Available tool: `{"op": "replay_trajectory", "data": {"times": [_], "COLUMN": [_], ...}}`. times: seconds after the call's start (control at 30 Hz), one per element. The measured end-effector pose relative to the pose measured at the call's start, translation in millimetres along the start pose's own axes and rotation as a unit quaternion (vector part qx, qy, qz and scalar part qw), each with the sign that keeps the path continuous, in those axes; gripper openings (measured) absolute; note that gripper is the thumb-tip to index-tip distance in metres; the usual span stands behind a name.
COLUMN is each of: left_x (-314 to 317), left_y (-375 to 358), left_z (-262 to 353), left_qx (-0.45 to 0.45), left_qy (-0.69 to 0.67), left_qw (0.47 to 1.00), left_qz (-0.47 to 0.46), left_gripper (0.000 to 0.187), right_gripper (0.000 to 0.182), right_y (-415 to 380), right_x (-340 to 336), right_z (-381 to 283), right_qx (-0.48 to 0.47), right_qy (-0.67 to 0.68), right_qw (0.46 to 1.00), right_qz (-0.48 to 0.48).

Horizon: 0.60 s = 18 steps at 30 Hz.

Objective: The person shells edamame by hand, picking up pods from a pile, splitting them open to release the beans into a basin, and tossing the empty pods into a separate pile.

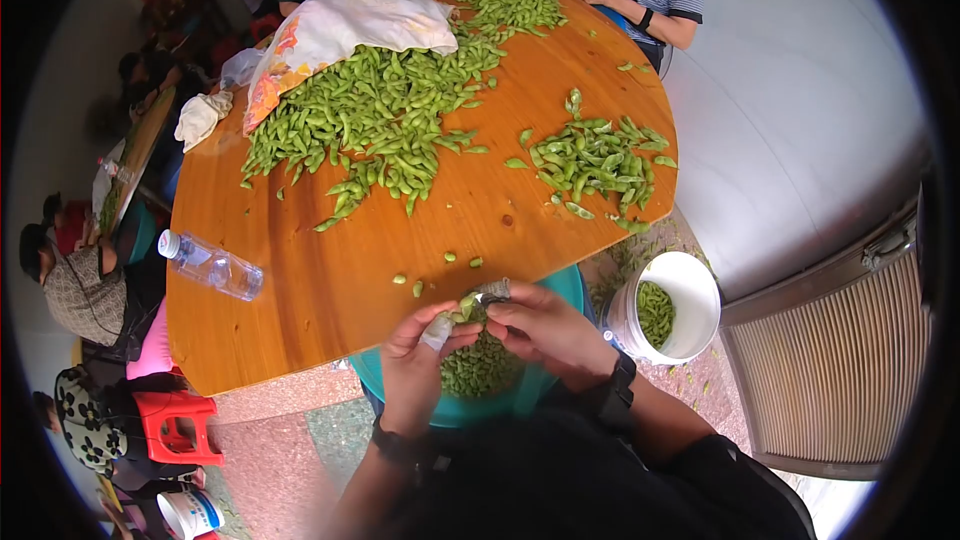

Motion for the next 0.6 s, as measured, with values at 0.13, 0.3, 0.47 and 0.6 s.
{"op": "replay_trajectory", "data": {"times": [0.13,0.3,0.47,0.6], "left_x": [-9,10,4,-3], "left_y": [0,1,-2,-2], "left_z": [7,12,5,5], "left_qx": [0.005,0.026,0.048,0.032], "left_qy": [-0.049,0.038,0.097,0.082], "left_qw": [0.999,0.998,0.994,0.996], "left_qz": [0.005,-0.044,-0.021,-0.023], "left_gripper": [0.020,0.024,0.018,0.018], "right_gripper": [0.009,0.005,0.007,0.012], "right_y": [-10,-10,-8,-7], "right_x": [2,17,24,15], "right_z": [-22,-29,-19,-2], "right_qx": [-0.080,-0.274,-0.180,-0.052], "right_qy": [-0.084,-0.451,-0.306,-0.149], "right_qw": [0.989,0.836,0.932,0.985], "right_qz": [0.092,0.151,0.068,0.070]}}
Point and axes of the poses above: each hand's wrist, its own y-axis towards the middle knuckle, its own x-axis out of the palm, z = x × y, the point moved 7 cm from there along y, towards the middle knuckle, and after that the axes turned 7 degrees about -z, right-handed, at the moved point
